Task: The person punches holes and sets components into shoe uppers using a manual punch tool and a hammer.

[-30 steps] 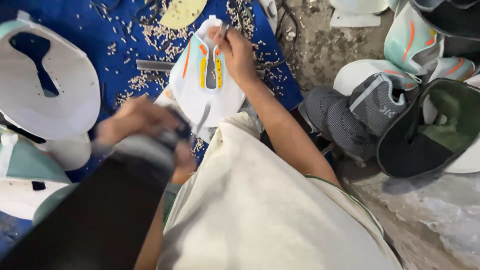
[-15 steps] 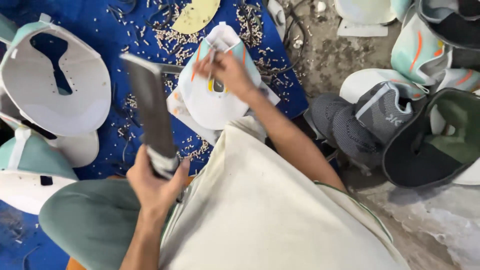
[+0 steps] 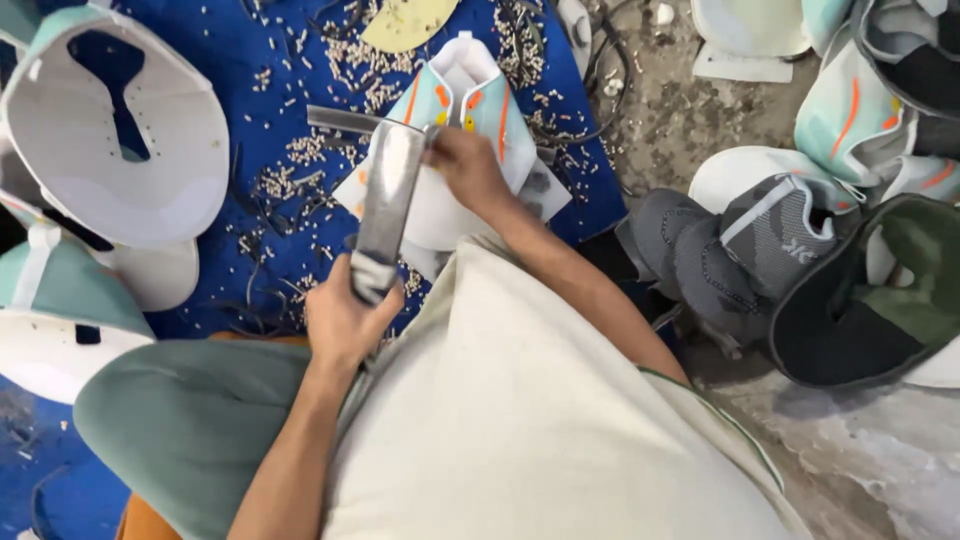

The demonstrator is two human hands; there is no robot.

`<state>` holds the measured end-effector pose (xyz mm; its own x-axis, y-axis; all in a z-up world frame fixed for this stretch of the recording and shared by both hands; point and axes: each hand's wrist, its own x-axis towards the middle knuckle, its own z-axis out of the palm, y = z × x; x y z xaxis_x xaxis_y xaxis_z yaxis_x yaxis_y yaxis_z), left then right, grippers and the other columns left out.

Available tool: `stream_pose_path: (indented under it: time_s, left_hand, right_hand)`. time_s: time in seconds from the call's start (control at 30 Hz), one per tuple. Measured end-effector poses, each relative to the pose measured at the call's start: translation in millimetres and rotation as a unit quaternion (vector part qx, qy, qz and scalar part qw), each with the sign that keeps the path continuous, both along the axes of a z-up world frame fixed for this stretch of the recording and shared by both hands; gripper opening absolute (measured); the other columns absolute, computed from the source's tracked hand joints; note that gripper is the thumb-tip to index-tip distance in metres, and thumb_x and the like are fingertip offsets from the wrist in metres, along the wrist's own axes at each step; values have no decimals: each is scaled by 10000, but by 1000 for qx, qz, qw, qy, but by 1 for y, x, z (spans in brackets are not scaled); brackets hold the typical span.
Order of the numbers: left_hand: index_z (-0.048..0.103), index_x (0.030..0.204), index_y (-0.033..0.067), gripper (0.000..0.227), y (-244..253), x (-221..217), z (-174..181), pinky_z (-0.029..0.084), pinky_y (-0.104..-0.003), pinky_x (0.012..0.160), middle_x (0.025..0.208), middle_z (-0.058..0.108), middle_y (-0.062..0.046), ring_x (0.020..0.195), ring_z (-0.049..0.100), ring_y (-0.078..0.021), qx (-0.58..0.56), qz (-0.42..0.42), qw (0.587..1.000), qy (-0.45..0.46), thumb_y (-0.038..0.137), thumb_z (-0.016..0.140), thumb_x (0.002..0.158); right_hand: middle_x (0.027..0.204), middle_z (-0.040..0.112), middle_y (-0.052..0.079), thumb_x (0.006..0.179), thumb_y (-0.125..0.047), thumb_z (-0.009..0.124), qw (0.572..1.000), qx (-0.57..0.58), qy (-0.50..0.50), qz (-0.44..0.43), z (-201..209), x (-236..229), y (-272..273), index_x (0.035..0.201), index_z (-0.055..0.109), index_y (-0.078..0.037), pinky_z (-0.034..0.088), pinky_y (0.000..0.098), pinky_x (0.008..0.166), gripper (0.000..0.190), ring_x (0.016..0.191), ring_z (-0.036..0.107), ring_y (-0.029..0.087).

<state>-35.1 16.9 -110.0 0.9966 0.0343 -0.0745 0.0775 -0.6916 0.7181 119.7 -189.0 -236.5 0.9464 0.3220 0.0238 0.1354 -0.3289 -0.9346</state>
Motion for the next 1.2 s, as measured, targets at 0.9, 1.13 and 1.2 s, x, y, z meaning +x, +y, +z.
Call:
stream_pose_path:
  time_s: [0.9,1.13,1.2]
  left_hand:
    - [449,990,39,540,-4,33,72,506,-232,716,853,622,-51,764,631,-62,-299,-17,931,-208,326,836,744]
    - [631,1013,25,406,-10,28,3,554,-366,700,833,709,-131,726,716,-217,-46,29,999,0,242,875,773]
    - [630,995,34,389,-10,29,45,555,-367,679,807,706,-115,705,718,-221,-27,35,999,22,237,882,780]
  right_hand:
    - [1109,766,147,1045,-90,647,955,273,97,-59,-2,42,-11,1024,629,23,636,337,907,116,1007,775,215]
    - [1006,758,141,994,-95,668,988,95,-29,-119,-11,39,-10,1076,663,30,596,338,821,149,938,750,203]
    - [972,755,133,1000,-99,662,970,182,39,-154,-24,53,-11,1037,651,23,596,333,809,127,904,745,195]
